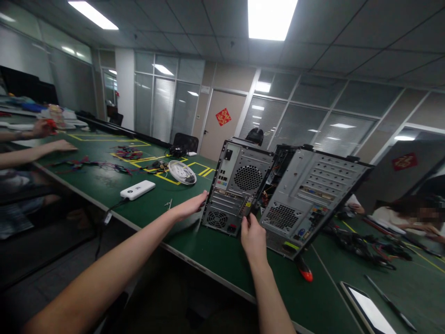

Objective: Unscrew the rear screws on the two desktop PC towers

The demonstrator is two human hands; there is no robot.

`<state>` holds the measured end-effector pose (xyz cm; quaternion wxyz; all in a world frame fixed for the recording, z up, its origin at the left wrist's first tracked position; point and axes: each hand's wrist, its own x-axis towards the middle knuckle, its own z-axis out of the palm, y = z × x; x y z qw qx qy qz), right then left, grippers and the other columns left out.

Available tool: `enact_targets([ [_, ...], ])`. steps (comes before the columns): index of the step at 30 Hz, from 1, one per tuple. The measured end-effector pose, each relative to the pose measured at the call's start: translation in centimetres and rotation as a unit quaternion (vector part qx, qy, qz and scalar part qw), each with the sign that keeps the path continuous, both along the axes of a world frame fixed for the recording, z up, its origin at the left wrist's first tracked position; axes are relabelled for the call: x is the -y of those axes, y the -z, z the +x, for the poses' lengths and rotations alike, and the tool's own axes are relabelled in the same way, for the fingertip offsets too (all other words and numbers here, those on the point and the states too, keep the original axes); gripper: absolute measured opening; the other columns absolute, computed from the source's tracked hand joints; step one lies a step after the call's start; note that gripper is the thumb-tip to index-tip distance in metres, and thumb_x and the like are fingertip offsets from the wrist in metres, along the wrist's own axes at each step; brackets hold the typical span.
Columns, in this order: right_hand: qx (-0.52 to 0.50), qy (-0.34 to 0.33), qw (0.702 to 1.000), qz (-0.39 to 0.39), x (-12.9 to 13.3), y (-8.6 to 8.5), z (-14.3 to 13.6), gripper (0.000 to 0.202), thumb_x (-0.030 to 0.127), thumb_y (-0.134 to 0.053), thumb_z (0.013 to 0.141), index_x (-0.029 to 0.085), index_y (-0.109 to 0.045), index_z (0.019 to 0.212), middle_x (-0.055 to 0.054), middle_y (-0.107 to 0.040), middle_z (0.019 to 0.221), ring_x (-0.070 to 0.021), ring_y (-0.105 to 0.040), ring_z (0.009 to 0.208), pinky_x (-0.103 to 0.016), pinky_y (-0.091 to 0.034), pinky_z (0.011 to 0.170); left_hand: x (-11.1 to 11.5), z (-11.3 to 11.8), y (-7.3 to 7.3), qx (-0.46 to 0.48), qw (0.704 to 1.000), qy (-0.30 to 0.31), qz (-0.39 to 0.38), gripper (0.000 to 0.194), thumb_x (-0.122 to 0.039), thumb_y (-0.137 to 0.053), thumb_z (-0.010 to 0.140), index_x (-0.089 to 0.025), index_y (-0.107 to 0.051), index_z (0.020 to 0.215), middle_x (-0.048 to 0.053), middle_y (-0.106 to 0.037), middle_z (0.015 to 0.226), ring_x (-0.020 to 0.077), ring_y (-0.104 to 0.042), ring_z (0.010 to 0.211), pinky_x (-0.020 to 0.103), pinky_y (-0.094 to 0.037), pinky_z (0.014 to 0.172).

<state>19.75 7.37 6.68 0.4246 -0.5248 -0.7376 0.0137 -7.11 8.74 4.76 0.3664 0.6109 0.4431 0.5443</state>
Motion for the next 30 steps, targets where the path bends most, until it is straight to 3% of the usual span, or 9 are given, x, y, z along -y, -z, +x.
enact_targets([
  [3, -0.027, 0.026, 0.999, 0.026, 2.3, 0.9, 0.2, 0.042, 0.046, -0.047, 0.098, 0.012, -0.066, 0.113, -0.016, -0.075, 0.093, -0.0258, -0.071, 0.080, -0.034, -0.052, 0.072, 0.9, -3.8, -1.0, -0.065, 0.988, -0.139, 0.003, 0.052, -0.053, -0.048, 0.098, -0.019, -0.065, 0.133, 0.013, -0.069, 0.135, 0.0249, -0.064, 0.124, 0.039, -0.046, 0.108],
  [5, -0.037, 0.037, 0.998, 0.043, 4.4, 1.9, -0.5, 0.043, 0.049, -0.043, 0.101, 0.012, -0.064, 0.112, -0.016, -0.072, 0.094, -0.0256, -0.069, 0.080, -0.036, -0.051, 0.075, 2.0, -7.2, -1.2, -0.112, 0.965, -0.238, 0.008, 0.041, -0.039, -0.051, 0.098, -0.017, -0.067, 0.127, 0.012, -0.075, 0.122, 0.0225, -0.068, 0.113, 0.036, -0.050, 0.103],
  [8, -0.003, -0.040, 0.999, 0.032, 7.6, 3.3, -3.6, 0.036, 0.046, -0.042, 0.103, 0.018, -0.064, 0.098, -0.010, -0.069, 0.090, -0.0212, -0.065, 0.078, -0.032, -0.051, 0.076, 3.8, -12.0, -0.6, -0.216, 0.917, -0.335, -0.031, 0.033, -0.028, -0.057, 0.093, -0.014, -0.070, 0.121, 0.013, -0.074, 0.123, 0.0240, -0.069, 0.111, 0.035, -0.052, 0.101],
  [10, 0.039, -0.116, 0.992, 0.010, 9.1, 4.0, -7.0, 0.031, 0.044, -0.045, 0.103, 0.021, -0.065, 0.100, -0.006, -0.068, 0.094, -0.0183, -0.065, 0.078, -0.029, -0.051, 0.074, 4.8, -14.0, 0.3, -0.284, 0.894, -0.334, -0.095, 0.036, -0.024, -0.062, 0.088, -0.012, -0.070, 0.121, 0.016, -0.075, 0.121, 0.0263, -0.071, 0.109, 0.035, -0.054, 0.098],
  [13, 0.092, -0.172, 0.981, -0.013, 10.0, 4.2, -12.8, 0.032, 0.044, -0.051, 0.103, 0.022, -0.063, 0.121, -0.009, -0.066, 0.113, -0.0210, -0.067, 0.097, -0.030, -0.051, 0.083, 5.4, -14.9, 1.9, -0.343, 0.884, -0.288, -0.137, 0.042, -0.021, -0.069, 0.083, -0.011, -0.070, 0.124, 0.016, -0.074, 0.125, 0.0258, -0.072, 0.109, 0.032, -0.054, 0.097],
  [17, 0.156, -0.183, 0.970, -0.040, 9.1, 4.0, -19.0, 0.048, 0.055, -0.059, 0.097, 0.027, -0.059, 0.137, -0.014, -0.059, 0.128, -0.0284, -0.065, 0.110, -0.037, -0.052, 0.088, 4.6, -14.3, 3.4, -0.381, 0.881, -0.251, -0.128, 0.045, -0.024, -0.072, 0.082, -0.013, -0.071, 0.125, 0.016, -0.076, 0.121, 0.0248, -0.074, 0.105, 0.029, -0.056, 0.091],
  [20, 0.204, -0.177, 0.961, -0.065, 7.8, 4.1, -21.6, 0.037, 0.048, -0.064, 0.095, 0.026, -0.066, 0.124, -0.015, -0.062, 0.119, -0.0328, -0.064, 0.111, -0.040, -0.052, 0.084, 3.8, -13.8, 3.6, -0.415, 0.866, -0.253, -0.114, 0.037, -0.023, -0.070, 0.083, -0.013, -0.075, 0.119, 0.015, -0.078, 0.114, 0.0250, -0.074, 0.103, 0.029, -0.055, 0.090],
  [24, 0.245, -0.160, 0.952, -0.086, 7.1, 4.4, -21.3, 0.032, 0.022, -0.051, 0.096, 0.022, -0.061, 0.127, -0.014, -0.064, 0.111, -0.0269, -0.070, 0.090, -0.036, -0.051, 0.075, 3.0, -13.2, 3.4, -0.429, 0.864, -0.241, -0.105, 0.029, -0.020, -0.067, 0.084, -0.018, -0.079, 0.110, 0.012, -0.079, 0.110, 0.0235, -0.074, 0.101, 0.028, -0.055, 0.092],
  [30, 0.270, -0.149, 0.948, -0.077, 8.2, 4.8, -15.8, 0.031, 0.025, -0.049, 0.098, 0.024, -0.055, 0.128, -0.008, -0.062, 0.108, -0.0230, -0.069, 0.085, -0.031, -0.047, 0.071, 2.3, -12.0, 3.2, -0.426, 0.871, -0.227, -0.095, 0.020, -0.019, -0.067, 0.085, -0.018, -0.081, 0.099, 0.010, -0.080, 0.099, 0.0228, -0.074, 0.095, 0.028, -0.054, 0.090],
])
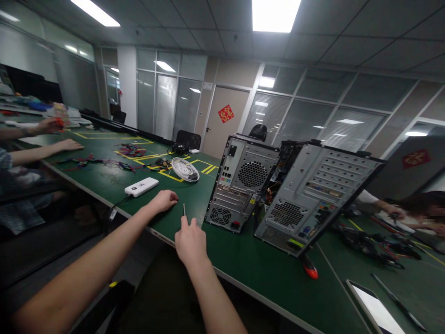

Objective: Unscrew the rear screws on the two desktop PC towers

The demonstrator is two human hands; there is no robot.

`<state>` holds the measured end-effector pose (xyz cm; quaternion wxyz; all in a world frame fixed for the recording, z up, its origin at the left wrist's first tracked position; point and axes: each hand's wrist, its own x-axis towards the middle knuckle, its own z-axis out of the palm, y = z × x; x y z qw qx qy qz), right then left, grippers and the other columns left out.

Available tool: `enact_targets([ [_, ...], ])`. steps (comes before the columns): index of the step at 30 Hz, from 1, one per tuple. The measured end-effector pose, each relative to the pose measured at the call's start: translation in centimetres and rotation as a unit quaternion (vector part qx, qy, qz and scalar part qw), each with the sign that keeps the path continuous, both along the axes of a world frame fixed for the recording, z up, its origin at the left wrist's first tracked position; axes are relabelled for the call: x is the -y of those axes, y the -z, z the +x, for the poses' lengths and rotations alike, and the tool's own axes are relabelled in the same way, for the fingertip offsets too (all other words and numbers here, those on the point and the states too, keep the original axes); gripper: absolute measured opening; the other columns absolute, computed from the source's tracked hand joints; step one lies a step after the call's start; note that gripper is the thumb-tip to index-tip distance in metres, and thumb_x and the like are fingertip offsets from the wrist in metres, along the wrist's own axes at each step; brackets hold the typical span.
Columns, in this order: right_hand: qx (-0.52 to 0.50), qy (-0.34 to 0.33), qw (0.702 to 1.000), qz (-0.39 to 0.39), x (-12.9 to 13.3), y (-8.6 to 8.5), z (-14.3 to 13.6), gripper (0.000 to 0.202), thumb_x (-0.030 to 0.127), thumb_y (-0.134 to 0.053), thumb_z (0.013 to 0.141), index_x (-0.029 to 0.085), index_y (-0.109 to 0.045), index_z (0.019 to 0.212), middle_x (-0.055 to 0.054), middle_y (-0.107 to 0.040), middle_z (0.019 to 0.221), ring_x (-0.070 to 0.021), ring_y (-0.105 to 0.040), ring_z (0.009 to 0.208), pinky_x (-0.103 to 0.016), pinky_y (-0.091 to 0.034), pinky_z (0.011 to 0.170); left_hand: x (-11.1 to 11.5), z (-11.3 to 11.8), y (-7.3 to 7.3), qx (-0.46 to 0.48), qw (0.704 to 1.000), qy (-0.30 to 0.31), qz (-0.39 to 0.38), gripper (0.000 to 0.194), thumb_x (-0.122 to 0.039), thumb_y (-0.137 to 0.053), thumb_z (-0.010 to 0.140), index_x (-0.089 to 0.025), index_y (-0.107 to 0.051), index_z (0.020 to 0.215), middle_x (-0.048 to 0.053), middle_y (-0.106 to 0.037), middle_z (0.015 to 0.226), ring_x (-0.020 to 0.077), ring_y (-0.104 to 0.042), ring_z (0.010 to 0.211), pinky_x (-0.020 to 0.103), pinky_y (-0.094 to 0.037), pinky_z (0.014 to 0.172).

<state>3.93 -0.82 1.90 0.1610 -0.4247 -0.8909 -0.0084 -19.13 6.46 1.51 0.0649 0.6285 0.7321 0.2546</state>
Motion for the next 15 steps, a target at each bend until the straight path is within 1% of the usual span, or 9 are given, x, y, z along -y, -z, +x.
enact_targets([
  [3, -0.001, 0.005, 1.000, 0.005, 0.6, 0.1, 2.8, 0.032, 0.023, -0.049, 0.097, 0.024, -0.056, 0.128, -0.008, -0.061, 0.108, -0.0216, -0.068, 0.083, -0.030, -0.046, 0.070, -0.1, 1.2, -0.1, 0.009, 1.000, 0.011, 0.010, 0.015, -0.018, -0.067, 0.083, -0.020, -0.080, 0.091, 0.008, -0.079, 0.092, 0.0220, -0.073, 0.091, 0.028, -0.054, 0.087],
  [5, -0.010, 0.010, 1.000, 0.008, 1.1, 0.1, 4.7, 0.031, 0.020, -0.049, 0.097, 0.023, -0.057, 0.127, -0.008, -0.061, 0.108, -0.0224, -0.068, 0.087, -0.030, -0.046, 0.072, 0.0, 2.4, -0.3, 0.019, 0.999, 0.026, 0.016, 0.014, -0.017, -0.066, 0.082, -0.021, -0.079, 0.087, 0.007, -0.078, 0.088, 0.0220, -0.072, 0.088, 0.029, -0.054, 0.085],
  [10, -0.033, 0.008, 0.999, 0.001, 2.9, -0.3, 9.5, 0.029, 0.016, -0.049, 0.097, 0.023, -0.060, 0.123, -0.006, -0.061, 0.109, -0.0202, -0.067, 0.089, -0.029, -0.049, 0.076, 0.6, 6.7, -0.4, 0.035, 0.996, 0.076, 0.030, 0.013, -0.014, -0.065, 0.083, -0.020, -0.076, 0.081, 0.009, -0.076, 0.089, 0.0227, -0.071, 0.085, 0.030, -0.053, 0.082],
  [13, -0.051, 0.003, 0.999, -0.010, 3.9, -0.2, 12.2, 0.031, 0.016, -0.050, 0.097, 0.025, -0.060, 0.125, -0.005, -0.062, 0.108, -0.0202, -0.067, 0.089, -0.029, -0.051, 0.077, 1.1, 9.3, -0.1, 0.038, 0.991, 0.119, 0.045, 0.012, -0.013, -0.065, 0.083, -0.019, -0.075, 0.080, 0.009, -0.073, 0.088, 0.0229, -0.069, 0.084, 0.031, -0.052, 0.083],
  [15, -0.070, 0.008, 0.997, -0.014, 4.2, 0.1, 13.7, 0.032, 0.017, -0.051, 0.096, 0.025, -0.060, 0.126, -0.005, -0.062, 0.107, -0.0212, -0.067, 0.090, -0.031, -0.052, 0.079, 1.4, 10.6, 0.2, 0.032, 0.989, 0.137, 0.054, 0.014, -0.013, -0.063, 0.085, -0.019, -0.075, 0.082, 0.009, -0.072, 0.089, 0.0226, -0.067, 0.084, 0.032, -0.051, 0.084],
])
